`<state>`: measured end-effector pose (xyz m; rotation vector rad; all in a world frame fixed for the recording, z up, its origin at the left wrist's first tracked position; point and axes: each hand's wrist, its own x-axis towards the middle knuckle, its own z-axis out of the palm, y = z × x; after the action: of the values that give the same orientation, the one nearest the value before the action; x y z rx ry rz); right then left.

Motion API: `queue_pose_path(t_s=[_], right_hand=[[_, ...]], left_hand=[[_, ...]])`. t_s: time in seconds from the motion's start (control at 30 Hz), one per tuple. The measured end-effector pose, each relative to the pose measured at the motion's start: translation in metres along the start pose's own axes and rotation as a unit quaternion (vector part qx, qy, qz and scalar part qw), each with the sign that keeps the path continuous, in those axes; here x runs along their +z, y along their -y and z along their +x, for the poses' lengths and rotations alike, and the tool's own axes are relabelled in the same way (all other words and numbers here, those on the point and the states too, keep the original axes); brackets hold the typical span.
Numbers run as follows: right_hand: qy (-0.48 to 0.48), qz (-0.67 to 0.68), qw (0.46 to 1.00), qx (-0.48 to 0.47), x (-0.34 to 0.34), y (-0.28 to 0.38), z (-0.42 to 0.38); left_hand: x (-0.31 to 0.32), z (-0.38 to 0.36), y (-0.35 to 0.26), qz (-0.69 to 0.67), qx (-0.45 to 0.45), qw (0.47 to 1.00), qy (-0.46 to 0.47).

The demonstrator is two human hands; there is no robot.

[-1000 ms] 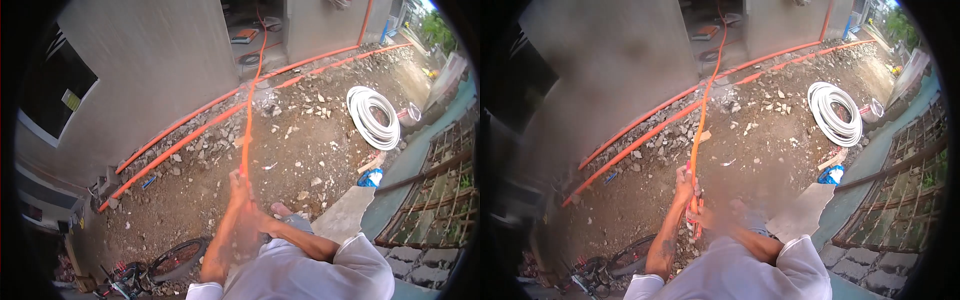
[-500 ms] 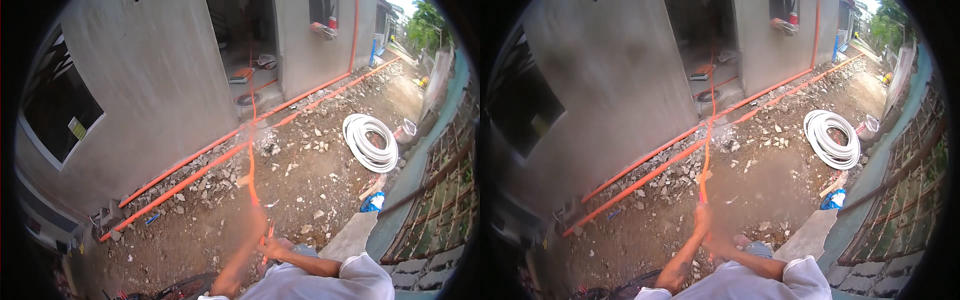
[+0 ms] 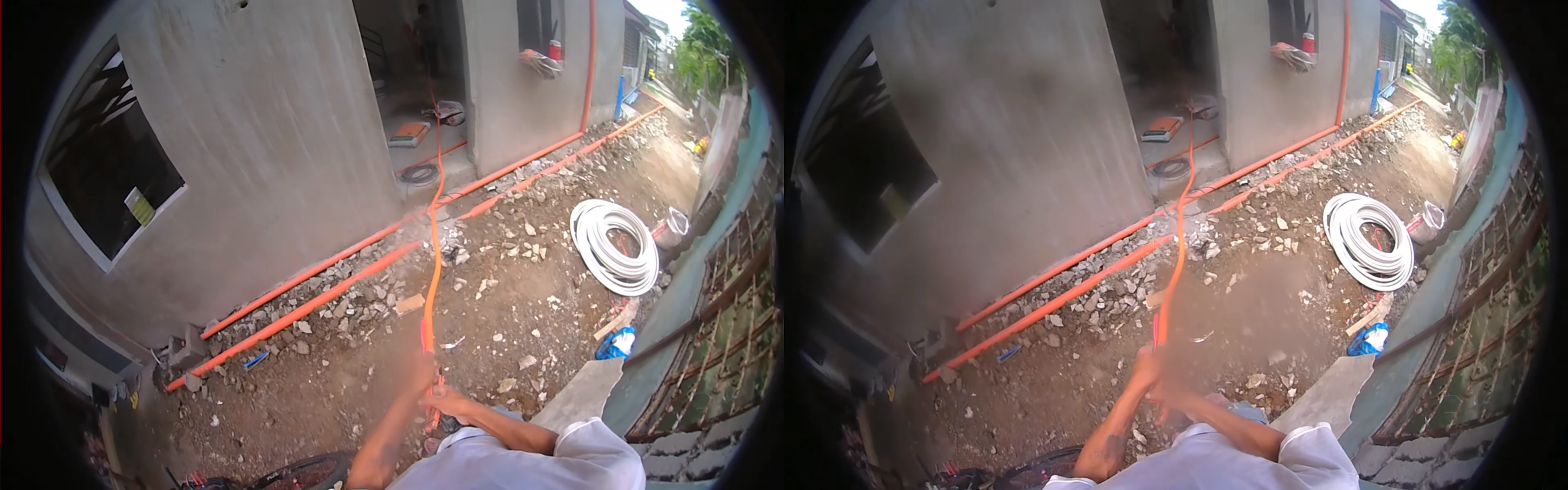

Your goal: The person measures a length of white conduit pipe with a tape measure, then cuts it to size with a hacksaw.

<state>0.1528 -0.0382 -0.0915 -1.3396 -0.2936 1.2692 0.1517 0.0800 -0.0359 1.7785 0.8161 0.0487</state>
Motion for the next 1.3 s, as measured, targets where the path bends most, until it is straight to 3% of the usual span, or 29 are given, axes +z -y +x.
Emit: queue_pose_path(t_s=[0.1, 0.13, 0.2, 0.3, 0.37, 0.43, 0.5, 0.6, 0.73, 0.8, 0.87, 0.97, 1.0, 1.1, 1.3], right_hand=[[0.061, 0.018, 0.998, -0.005, -0.001, 0.018, -0.008], [0.052, 0.051, 0.997, -0.002, -0.003, 0.014, -0.001], [0.052, 0.056, 0.997, -0.006, 0.003, 0.022, 0.002], [0.078, -0.015, 0.997, -0.008, 0.014, 0.049, 0.006], [0.090, -0.045, 0.995, 0.027, 0.018, 0.046, 0.014], [0.087, -0.042, 0.995, 0.031, 0.026, 0.041, 0.011], [0.062, -0.017, 0.997, 0.033, 0.035, 0.033, 0.008], [-0.015, 0.047, 0.998, 0.033, 0.035, 0.017, 0.038], [0.055, 0.162, 0.985, 0.032, 0.037, 0.020, 0.089], [0.095, 0.244, 0.964, 0.048, 0.052, 0.022, 0.116], [0.127, 0.288, 0.948, 0.043, 0.078, 0.051, 0.128], [0.054, 0.198, 0.977, -0.067, 0.118, 0.099, 0.126], [0.058, 0.213, 0.974, -0.058, 0.124, 0.106, 0.132], [0.082, 0.204, 0.975, -0.041, 0.147, 0.108, 0.145], [0.150, 0.077, 0.986, -0.015, 0.249, 0.067, 0.075]], left_hand=[[-0.015, 0.005, 0.023, -0.153, -0.012, 0.988, -0.023], [-0.018, 0.011, 0.041, -0.058, 0.070, 0.995, -0.051], [-0.024, 0.024, 0.070, 0.133, 0.230, 0.958, -0.109], [-0.038, 0.010, 0.054, 0.032, 0.196, 0.972, -0.124], [-0.047, 0.028, 0.086, 0.052, 0.209, 0.973, -0.087], [-0.055, 0.022, 0.099, -0.057, 0.172, 0.981, -0.075], [-0.064, 0.001, 0.098, -0.289, 0.081, 0.951, -0.080], [-0.071, -0.031, 0.070, -0.446, 0.087, 0.883, -0.116], [-0.073, -0.027, 0.072, -0.389, 0.151, 0.883, -0.214], [-0.092, -0.056, 0.017, -0.465, 0.146, 0.851, -0.194], [-0.113, -0.059, 0.010, -0.453, 0.203, 0.837, -0.229], [-0.154, -0.091, -0.017, -0.495, 0.286, 0.782, -0.250], [-0.164, -0.112, -0.021, -0.519, 0.308, 0.757, -0.252], [-0.185, -0.161, -0.008, -0.494, 0.333, 0.751, -0.284], [-0.218, -0.287, 0.073, -0.510, 0.259, 0.700, -0.427]])
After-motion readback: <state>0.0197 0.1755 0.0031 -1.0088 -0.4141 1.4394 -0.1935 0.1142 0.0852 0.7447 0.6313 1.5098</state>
